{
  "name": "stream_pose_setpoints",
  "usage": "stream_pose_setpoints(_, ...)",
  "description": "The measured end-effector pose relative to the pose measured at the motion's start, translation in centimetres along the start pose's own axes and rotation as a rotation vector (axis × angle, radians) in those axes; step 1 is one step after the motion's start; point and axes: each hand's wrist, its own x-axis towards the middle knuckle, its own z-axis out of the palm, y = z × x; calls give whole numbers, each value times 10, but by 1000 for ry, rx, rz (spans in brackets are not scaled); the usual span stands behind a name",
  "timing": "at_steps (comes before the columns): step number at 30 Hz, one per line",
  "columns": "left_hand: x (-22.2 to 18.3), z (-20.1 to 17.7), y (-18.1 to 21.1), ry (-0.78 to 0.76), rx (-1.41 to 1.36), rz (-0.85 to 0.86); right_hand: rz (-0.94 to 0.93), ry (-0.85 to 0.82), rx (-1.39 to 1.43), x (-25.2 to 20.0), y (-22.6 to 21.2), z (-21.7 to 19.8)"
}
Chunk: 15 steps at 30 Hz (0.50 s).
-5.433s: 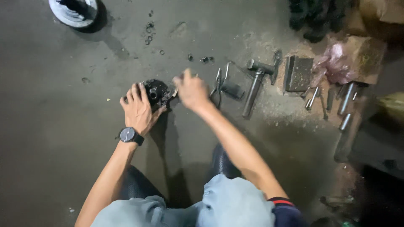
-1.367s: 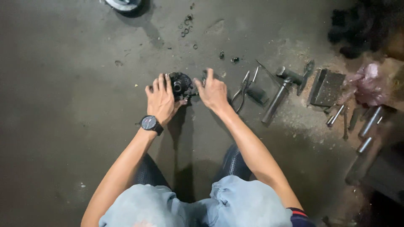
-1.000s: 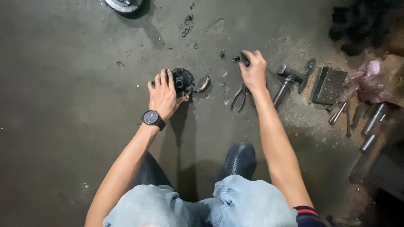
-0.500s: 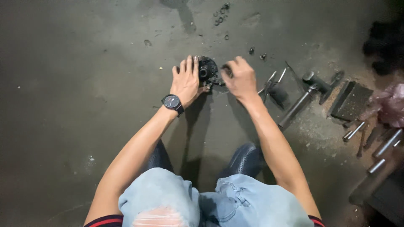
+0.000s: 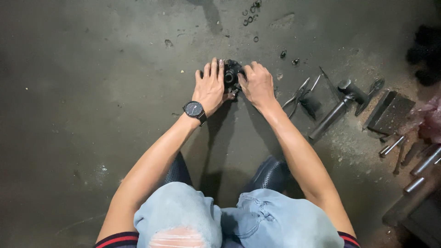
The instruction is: The person sits on the workshop floor disassembling a motorcycle clutch hub assembly. They carry the part across the shop, set it on the floor, remove small components by hand, and use pliers and a wrench to extract parts from the hub.
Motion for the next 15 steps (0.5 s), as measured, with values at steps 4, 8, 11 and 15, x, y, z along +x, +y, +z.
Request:
stream_pose_setpoints(4, -1, 1, 0, 0, -12, -4, -6, 1, 27, 4, -7, -10)
stream_pose_setpoints(8, 0, 5, -2, 11, 8, 8, 46, -1, 162, 10, -5, -18)
stream_pose_setpoints(11, -3, 3, -1, 10, 21, 14, 23, -5, 169, 11, -2, -13)
stream_pose_setpoints(15, -1, -1, 0, -19, 31, 9, -139, 9, 75, 7, 9, 1)
